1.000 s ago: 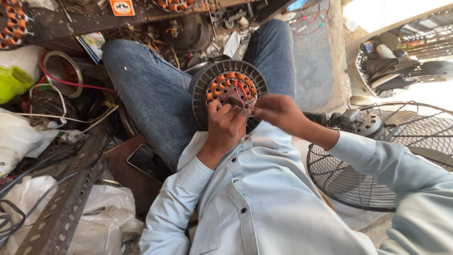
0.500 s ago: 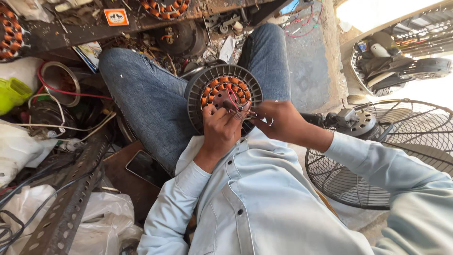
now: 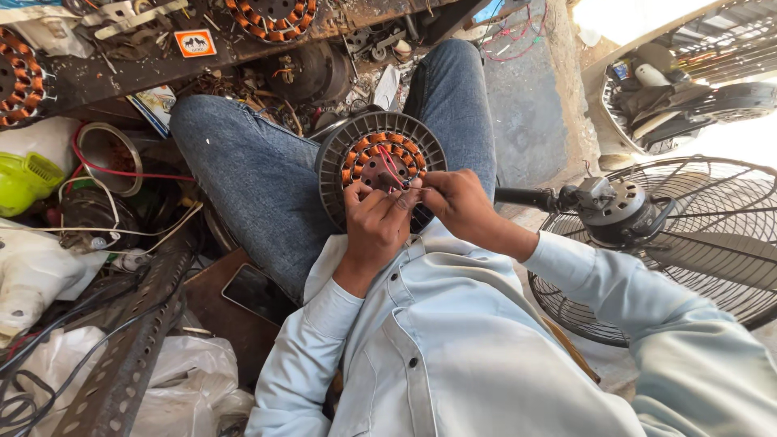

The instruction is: The person connects wires to the coils of a ceiling fan motor stator by hand and cuts a wire with a pair of scissors.

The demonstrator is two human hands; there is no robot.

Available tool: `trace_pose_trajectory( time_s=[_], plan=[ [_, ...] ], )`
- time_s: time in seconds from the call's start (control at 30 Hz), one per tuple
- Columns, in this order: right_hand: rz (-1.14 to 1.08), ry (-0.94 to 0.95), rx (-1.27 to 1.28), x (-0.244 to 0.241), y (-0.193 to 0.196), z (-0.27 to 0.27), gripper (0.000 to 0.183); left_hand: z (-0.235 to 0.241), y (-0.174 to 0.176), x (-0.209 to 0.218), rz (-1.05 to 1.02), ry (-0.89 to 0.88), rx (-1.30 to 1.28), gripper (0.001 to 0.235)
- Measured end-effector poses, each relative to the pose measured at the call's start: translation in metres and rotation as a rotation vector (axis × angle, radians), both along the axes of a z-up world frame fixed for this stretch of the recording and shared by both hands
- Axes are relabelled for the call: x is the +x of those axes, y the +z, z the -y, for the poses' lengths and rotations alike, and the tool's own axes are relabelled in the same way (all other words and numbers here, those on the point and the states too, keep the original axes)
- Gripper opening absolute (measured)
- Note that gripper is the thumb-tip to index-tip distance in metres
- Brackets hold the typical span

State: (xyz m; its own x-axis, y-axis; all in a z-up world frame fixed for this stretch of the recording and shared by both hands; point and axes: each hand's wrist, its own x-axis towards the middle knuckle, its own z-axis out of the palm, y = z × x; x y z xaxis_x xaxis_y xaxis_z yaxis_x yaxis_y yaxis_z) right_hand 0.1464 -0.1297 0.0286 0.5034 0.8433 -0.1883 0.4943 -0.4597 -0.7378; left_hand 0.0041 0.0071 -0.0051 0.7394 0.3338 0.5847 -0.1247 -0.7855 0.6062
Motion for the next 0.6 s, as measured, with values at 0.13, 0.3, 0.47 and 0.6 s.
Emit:
trace_pose_trajectory(
  time_s=[0.13, 0.3, 0.47, 0.6],
  plan=[
    [-0.602, -0.263, 0.094, 0.013, -0.019, 0.017, 0.022, 0.002, 0.003, 0.000, -0.013, 0.017, -0.039, 0.037],
    [-0.602, -0.233, 0.163, 0.013, -0.020, 0.020, 0.015, 0.001, 0.004, 0.002, -0.033, 0.030, -0.054, 0.032],
    [-0.755, -0.227, 0.273, 0.010, -0.029, 0.016, 0.016, 0.003, 0.005, 0.002, -0.036, 0.028, -0.068, 0.032],
    [-0.677, -0.232, 0.284, 0.008, -0.037, 0.018, 0.014, 0.003, 0.005, 0.004, -0.062, 0.037, -0.041, 0.032]
  ],
)
